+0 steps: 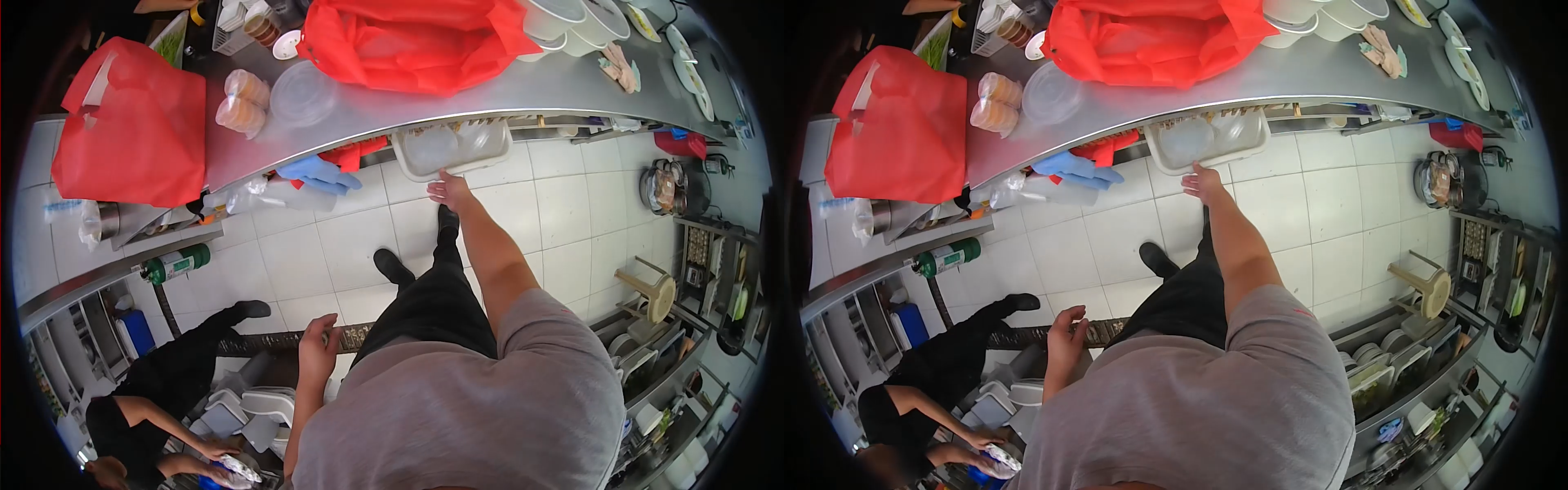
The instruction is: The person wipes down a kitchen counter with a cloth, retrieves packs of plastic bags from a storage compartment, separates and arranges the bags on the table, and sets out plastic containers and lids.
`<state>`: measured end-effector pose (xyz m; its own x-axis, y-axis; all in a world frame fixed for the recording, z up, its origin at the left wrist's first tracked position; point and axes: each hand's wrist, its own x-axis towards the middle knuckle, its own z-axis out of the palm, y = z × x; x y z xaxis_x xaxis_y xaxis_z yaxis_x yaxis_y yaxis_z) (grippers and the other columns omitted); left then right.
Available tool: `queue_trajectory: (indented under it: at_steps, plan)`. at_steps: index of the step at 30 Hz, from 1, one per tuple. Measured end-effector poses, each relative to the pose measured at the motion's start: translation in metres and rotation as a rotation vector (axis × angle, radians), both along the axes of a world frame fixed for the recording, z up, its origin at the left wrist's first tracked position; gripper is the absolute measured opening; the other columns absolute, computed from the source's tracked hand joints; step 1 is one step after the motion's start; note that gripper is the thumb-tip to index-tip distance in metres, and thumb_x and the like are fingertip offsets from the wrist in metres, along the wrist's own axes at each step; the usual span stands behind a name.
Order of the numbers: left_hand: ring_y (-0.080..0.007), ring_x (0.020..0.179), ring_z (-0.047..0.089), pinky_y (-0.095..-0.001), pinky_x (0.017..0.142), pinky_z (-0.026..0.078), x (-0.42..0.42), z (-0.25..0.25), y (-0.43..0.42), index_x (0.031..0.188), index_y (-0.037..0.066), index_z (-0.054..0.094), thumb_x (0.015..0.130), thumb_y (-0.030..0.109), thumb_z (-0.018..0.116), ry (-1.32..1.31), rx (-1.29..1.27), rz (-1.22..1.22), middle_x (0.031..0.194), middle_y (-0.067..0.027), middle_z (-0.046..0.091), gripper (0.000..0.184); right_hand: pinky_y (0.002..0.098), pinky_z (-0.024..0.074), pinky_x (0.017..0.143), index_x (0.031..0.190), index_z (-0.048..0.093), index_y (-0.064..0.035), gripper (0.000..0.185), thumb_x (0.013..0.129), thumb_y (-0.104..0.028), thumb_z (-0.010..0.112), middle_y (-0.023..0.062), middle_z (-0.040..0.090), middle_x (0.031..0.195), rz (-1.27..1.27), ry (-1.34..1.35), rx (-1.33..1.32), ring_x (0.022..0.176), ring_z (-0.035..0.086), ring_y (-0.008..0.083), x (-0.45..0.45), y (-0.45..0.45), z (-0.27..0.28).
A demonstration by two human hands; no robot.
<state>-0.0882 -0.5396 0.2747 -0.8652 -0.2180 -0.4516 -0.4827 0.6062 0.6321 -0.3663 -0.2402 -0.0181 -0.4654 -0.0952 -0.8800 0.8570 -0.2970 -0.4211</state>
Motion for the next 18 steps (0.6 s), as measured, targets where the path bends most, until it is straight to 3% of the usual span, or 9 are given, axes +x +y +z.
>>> queue_trajectory:
  at_steps: [2,5,6,8,14,17,18]
  plan:
    - [-0.0288,0.094,0.062,-0.0356,0.081,0.049,0.006,0.005,-0.007,0.106,0.003,0.062,0.083,0.010,0.064,-0.022,-0.026,0.008,0.099,-0.0148,0.064,0.024,0.0427,0.0510,0.081,0.114,0.051,0.0029,0.048,0.087,-0.035,0.062,0.0213,0.063,0.094,0.352,-0.156,0.229,0.089,0.063,0.0336,-0.012,0.006,0.025]
    - [-0.0285,0.094,0.062,-0.0357,0.081,0.048,0.016,0.008,-0.013,0.106,0.003,0.062,0.083,0.009,0.063,-0.064,-0.045,0.022,0.099,-0.0148,0.064,0.024,0.0405,0.0497,0.078,0.107,0.054,0.0038,0.046,0.079,-0.031,0.067,0.0225,0.063,0.084,0.658,0.643,1.146,0.083,0.064,0.0365,-0.020,0.022,0.012]
    - [-0.0284,0.094,0.062,-0.0358,0.081,0.048,0.020,0.007,-0.015,0.106,0.003,0.062,0.083,0.009,0.063,-0.058,-0.049,0.009,0.099,-0.0148,0.064,0.024,0.0403,0.0492,0.078,0.106,0.054,0.0039,0.046,0.077,-0.029,0.068,0.0234,0.063,0.085,0.492,0.624,1.163,0.083,0.063,0.0373,-0.024,0.026,0.010]
    - [-0.0284,0.094,0.062,-0.0357,0.080,0.049,0.023,0.005,-0.015,0.106,0.003,0.062,0.083,0.009,0.063,-0.061,-0.049,-0.008,0.098,-0.0148,0.064,0.024,0.0398,0.0482,0.078,0.105,0.054,0.0042,0.045,0.073,-0.024,0.071,0.0252,0.063,0.088,0.168,0.574,1.178,0.085,0.062,0.0390,-0.034,0.025,0.060]
    - [-0.0286,0.091,0.063,-0.0354,0.079,0.049,0.009,0.000,0.001,0.106,0.004,0.062,0.082,0.008,0.063,-0.028,-0.031,-0.029,0.098,-0.0150,0.064,0.024,0.0398,0.0483,0.078,0.104,0.053,0.0034,0.047,0.069,-0.018,0.074,0.0241,0.063,0.092,-0.156,0.498,1.123,0.085,0.062,0.0383,-0.070,0.044,0.035]
    - [-0.0285,0.091,0.063,-0.0355,0.079,0.049,0.004,-0.001,0.010,0.106,0.003,0.062,0.082,0.008,0.064,-0.021,-0.020,-0.024,0.097,-0.0154,0.064,0.024,0.0393,0.0483,0.078,0.097,0.056,0.0036,0.039,0.069,-0.018,0.073,0.0222,0.064,0.087,-0.251,0.471,1.186,0.084,0.063,0.0367,-0.072,0.056,0.026]
    - [-0.0284,0.091,0.063,-0.0356,0.079,0.049,0.002,-0.003,0.012,0.105,0.003,0.062,0.082,0.008,0.064,-0.023,-0.015,-0.020,0.097,-0.0155,0.064,0.024,0.0389,0.0487,0.075,0.093,0.056,0.0035,0.036,0.069,-0.017,0.073,0.0205,0.064,0.083,-0.168,0.481,1.169,0.081,0.063,0.0349,-0.071,0.063,0.026]
